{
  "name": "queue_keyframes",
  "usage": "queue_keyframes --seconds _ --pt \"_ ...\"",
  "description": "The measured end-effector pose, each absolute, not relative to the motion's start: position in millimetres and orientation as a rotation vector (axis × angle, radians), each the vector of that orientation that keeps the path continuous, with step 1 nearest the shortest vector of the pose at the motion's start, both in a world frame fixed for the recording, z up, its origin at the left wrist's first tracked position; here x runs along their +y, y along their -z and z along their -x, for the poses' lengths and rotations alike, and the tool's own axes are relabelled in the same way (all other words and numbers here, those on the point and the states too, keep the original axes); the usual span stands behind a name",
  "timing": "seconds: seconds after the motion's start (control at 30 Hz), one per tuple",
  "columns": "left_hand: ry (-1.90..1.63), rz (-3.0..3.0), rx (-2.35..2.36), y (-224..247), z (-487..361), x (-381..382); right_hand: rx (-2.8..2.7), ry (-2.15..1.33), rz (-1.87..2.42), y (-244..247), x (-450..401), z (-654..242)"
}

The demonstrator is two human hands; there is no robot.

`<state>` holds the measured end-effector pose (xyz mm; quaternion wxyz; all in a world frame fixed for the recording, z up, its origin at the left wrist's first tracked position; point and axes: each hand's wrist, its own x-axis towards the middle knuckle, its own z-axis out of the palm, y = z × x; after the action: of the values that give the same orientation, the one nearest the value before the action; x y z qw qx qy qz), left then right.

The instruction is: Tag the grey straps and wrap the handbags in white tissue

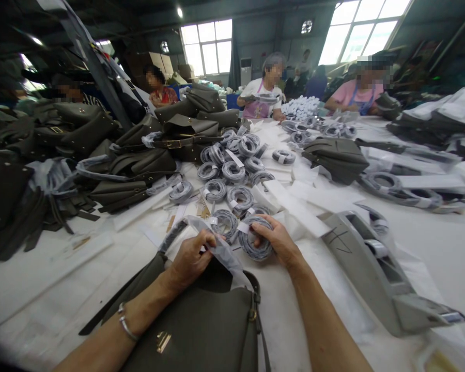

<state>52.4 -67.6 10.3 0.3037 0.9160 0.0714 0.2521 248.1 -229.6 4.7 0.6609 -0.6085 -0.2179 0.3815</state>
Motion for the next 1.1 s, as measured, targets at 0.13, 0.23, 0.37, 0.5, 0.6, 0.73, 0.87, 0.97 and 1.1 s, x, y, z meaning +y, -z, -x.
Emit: queue_keyframes --seconds 0.13,0.23,0.37,0.5,0.6,0.73,0.87,0.97,1.1 --pt "-0.974 -2.348 -0.076 -19 -44 -71 -0.712 -0.847 1.566 -9 -229 -244" --pt "-1.027 -2.344 -0.090 -24 -44 -73 -0.686 -0.856 1.521 -10 -230 -242" --pt "-1.031 -2.341 -0.074 -24 -46 -73 -0.533 -0.862 1.368 -12 -231 -241" --pt "-1.000 -2.317 -0.052 -22 -46 -72 -0.719 -0.778 1.619 -15 -229 -240" --pt "-0.992 -2.301 -0.034 -22 -46 -72 -0.876 -0.687 1.750 -18 -227 -238" --pt "-0.987 -2.293 -0.026 -22 -46 -72 -0.846 -0.780 1.677 -21 -228 -235" --pt "-0.971 -2.286 -0.018 -21 -47 -71 -0.808 -0.909 1.694 -18 -228 -235" --pt "-0.963 -2.279 -0.011 -20 -48 -71 -0.845 -0.810 1.763 -14 -226 -237" --pt "-0.947 -2.298 0.008 -17 -50 -70 -0.844 -0.648 1.749 -10 -223 -238"
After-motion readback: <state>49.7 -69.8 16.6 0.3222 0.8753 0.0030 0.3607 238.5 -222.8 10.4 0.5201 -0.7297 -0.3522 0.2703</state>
